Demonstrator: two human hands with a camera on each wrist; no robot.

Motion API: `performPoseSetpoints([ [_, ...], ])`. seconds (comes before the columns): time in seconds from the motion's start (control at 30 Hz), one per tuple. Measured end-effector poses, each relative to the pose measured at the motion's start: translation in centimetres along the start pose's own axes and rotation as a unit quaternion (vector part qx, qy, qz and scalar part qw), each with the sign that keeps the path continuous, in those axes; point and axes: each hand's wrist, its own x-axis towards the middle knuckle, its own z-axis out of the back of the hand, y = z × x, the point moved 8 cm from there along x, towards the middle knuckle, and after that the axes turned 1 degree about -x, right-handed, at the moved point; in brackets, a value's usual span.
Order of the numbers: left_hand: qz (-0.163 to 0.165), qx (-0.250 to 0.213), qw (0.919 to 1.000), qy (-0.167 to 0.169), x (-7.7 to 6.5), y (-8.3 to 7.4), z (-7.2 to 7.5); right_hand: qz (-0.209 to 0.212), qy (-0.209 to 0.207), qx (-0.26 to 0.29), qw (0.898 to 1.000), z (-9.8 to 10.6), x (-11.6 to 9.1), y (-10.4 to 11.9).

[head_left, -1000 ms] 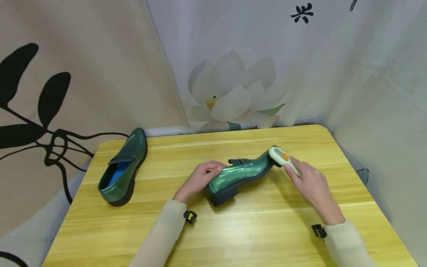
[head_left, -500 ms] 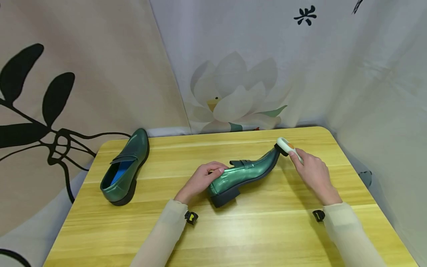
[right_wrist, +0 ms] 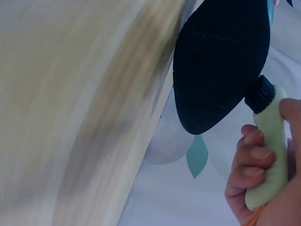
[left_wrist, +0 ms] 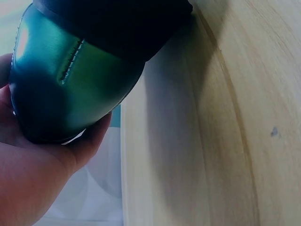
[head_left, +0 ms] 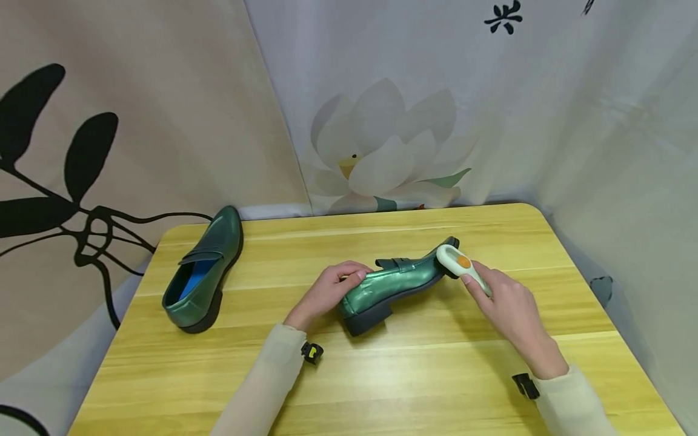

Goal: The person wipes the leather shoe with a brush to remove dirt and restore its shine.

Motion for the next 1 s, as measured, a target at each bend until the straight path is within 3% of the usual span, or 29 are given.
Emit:
performPoseSetpoints([
  [0.17,-0.015,0.002,0.9999,0.004,-0.1,-0.5,-0.1,0.013,-0.005,-0.010,1.000,0.0,-0.5,1.1],
  [0.43,-0.024,-0.010,0.9996,0.012,0.0,-1.1,-0.4,0.103,-0.021,-0.011,0.994,-0.7,-1.2,4.7],
  [0.73,-0.021,-0.004,0.9996,0.016,-0.2,-1.2,-0.6,0.045,-0.001,-0.027,0.999,-0.9,-0.4,4.0],
  [1.0,-0.028,-0.008,0.9995,0.008,-0.2,-1.1,-0.4,0.133,-0.020,-0.004,0.991,-1.3,-0.7,6.7],
])
